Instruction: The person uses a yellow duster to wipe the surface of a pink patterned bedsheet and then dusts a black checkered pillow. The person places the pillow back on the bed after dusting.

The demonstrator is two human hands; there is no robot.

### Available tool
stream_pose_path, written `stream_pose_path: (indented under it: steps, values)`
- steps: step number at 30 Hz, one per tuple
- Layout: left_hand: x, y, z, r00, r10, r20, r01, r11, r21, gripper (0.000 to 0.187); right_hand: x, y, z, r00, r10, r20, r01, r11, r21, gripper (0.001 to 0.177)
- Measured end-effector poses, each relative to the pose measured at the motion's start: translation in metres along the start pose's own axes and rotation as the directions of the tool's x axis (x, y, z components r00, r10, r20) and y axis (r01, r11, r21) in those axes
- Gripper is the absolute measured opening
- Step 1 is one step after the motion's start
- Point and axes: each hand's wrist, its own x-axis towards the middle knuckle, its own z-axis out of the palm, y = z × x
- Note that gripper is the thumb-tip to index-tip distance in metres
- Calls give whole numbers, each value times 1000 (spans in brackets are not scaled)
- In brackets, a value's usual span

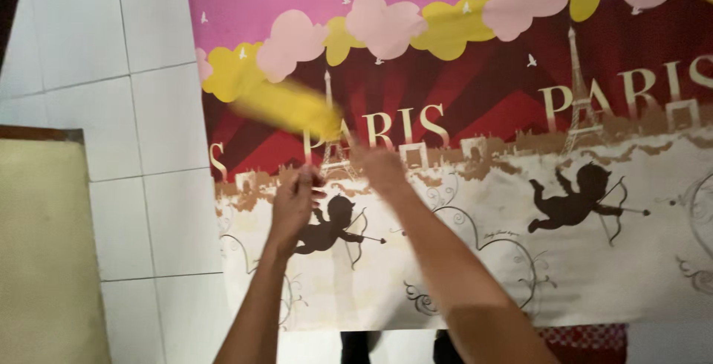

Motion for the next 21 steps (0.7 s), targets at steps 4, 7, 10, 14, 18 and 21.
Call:
stream_pose_path:
  steps: [4,7,10,14,18,21]
  values:
    - [9,-1,15,999,-20,-30,18,997,-70,50,-20,51,-17,983,156,101,-170,974,148,53]
    - [9,-1,36,1000,-23,15,22,1000,7,49,-105,149,-21,777,628,50,-596,708,378,48]
    - [12,5,74,994,-30,109,28,999,18,47,-215,240,-30,344,931,-122,-676,335,656,45]
    - [11,13,123,967,-45,252,29,997,69,48,-329,285,-54,351,924,153,-922,370,-113,38]
    - [6,25,173,927,-33,373,-22,990,141,49,-355,267,-86,256,911,322,-808,385,-446,34]
    - [-6,32,204,901,-14,434,-64,984,165,48,-317,194,-86,450,889,80,-869,416,268,42]
